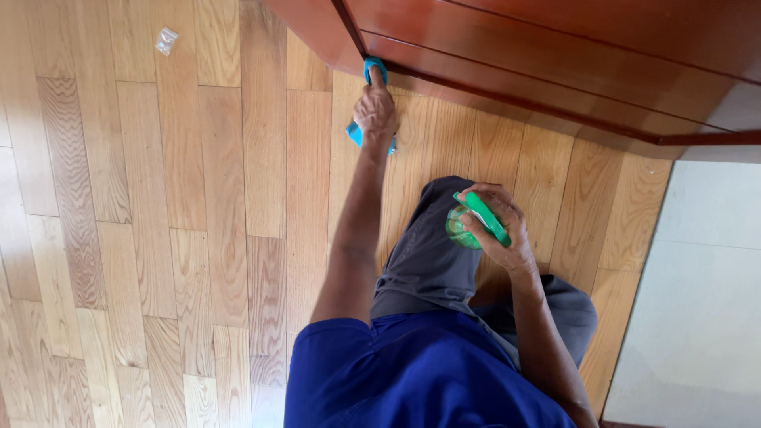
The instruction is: The person kneels on the floor and wipes the lower panels of a wooden cabinet using a blue cloth and a green spray bottle. They repeatedly spray and wipe the surface, moving along the cabinet's length.
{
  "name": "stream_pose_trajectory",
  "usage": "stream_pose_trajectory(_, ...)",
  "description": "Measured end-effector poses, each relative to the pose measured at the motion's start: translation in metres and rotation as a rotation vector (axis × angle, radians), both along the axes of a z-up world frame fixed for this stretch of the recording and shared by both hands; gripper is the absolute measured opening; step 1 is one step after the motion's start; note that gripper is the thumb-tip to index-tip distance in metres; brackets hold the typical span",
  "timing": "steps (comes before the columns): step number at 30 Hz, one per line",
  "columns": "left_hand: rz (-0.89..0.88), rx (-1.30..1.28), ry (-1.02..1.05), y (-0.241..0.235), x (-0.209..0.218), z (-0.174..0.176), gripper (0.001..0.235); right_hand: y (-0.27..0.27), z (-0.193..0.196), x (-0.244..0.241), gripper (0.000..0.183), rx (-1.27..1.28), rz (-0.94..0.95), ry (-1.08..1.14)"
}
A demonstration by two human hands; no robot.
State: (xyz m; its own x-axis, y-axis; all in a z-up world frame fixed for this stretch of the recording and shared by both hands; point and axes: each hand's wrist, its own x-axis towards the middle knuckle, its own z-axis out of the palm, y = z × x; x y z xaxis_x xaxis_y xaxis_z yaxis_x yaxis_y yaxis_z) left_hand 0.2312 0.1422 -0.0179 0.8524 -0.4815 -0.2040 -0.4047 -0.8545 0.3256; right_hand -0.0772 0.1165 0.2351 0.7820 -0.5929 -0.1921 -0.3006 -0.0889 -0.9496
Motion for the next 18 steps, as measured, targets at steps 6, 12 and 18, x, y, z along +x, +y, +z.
stream_pose_trajectory(6,-0.401,0.41,-0.129,0.009,0.019,-0.013,0.044,0.001,0.013,-0.006,0.027,-0.097,-0.015,-0.019)
stream_pose_trajectory(12,-0.146,0.204,0.14,0.093,0.06,-0.028,0.018,0.002,0.024,0.004,0.026,-0.001,-0.059,-0.048)
stream_pose_trajectory(18,-0.401,-0.301,-0.038,0.138,0.038,0.003,0.036,0.012,0.025,0.027,0.025,-0.056,-0.046,-0.015)
